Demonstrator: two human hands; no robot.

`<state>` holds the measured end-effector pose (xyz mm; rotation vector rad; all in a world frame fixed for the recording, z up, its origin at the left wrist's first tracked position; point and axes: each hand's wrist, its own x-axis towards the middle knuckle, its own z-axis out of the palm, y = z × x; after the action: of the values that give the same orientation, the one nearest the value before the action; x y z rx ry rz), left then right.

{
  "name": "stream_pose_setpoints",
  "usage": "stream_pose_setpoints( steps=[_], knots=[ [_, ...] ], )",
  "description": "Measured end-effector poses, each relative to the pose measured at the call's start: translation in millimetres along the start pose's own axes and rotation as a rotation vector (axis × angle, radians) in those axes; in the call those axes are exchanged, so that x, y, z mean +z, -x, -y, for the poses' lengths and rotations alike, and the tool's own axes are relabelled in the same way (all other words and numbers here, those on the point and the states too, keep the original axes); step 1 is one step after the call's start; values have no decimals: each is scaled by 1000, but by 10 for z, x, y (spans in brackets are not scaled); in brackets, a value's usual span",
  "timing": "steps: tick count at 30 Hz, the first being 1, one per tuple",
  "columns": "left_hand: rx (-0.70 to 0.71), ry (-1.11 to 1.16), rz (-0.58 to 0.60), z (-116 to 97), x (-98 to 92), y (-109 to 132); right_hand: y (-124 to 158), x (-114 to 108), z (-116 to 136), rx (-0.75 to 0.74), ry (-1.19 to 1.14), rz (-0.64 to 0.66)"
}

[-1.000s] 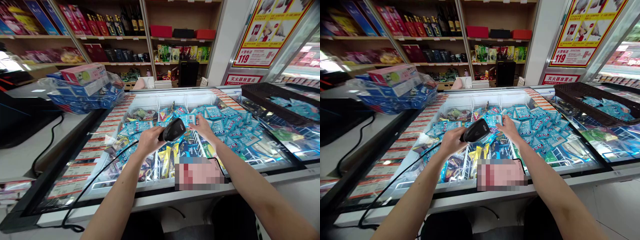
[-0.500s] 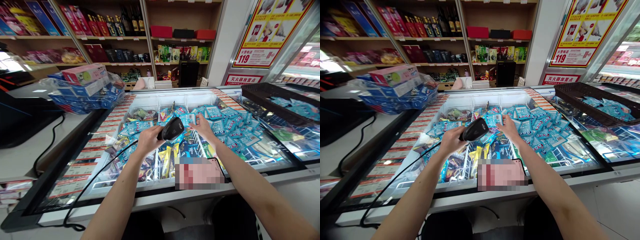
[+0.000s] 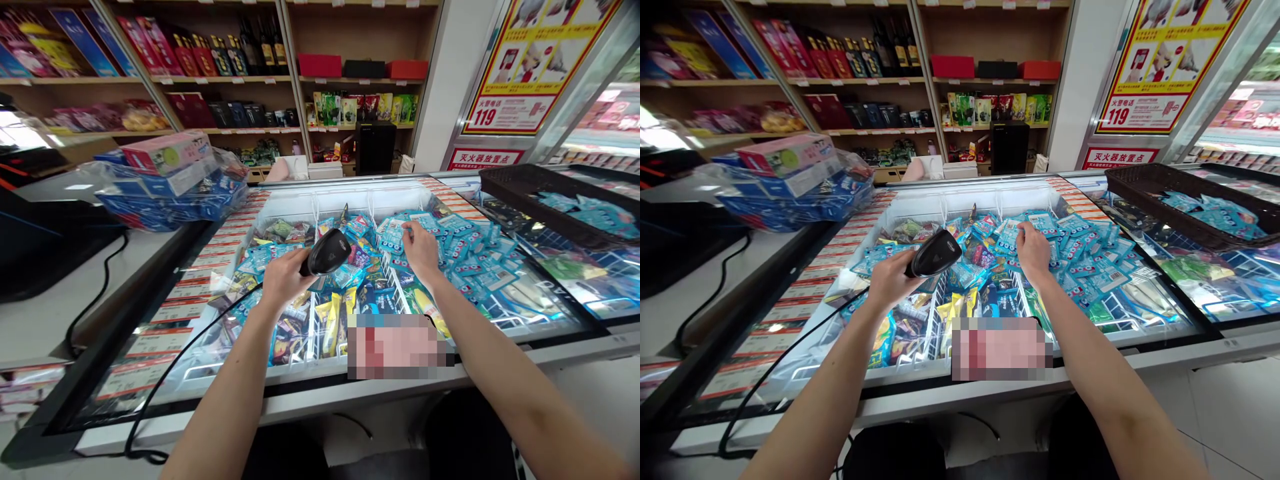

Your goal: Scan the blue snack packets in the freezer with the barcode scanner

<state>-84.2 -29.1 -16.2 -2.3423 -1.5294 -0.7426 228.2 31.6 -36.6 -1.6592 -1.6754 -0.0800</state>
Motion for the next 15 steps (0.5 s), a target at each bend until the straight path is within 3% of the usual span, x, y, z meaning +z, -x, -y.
stream_pose_setpoints(
  steps=[7,15],
  knots=[
    [-57,-57,-63,57,-44,0,47,-61,25,-38,246,-24],
    [-186,-138,-87,144,-65,19,75,-20,33,-119,296,8]
  ],
)
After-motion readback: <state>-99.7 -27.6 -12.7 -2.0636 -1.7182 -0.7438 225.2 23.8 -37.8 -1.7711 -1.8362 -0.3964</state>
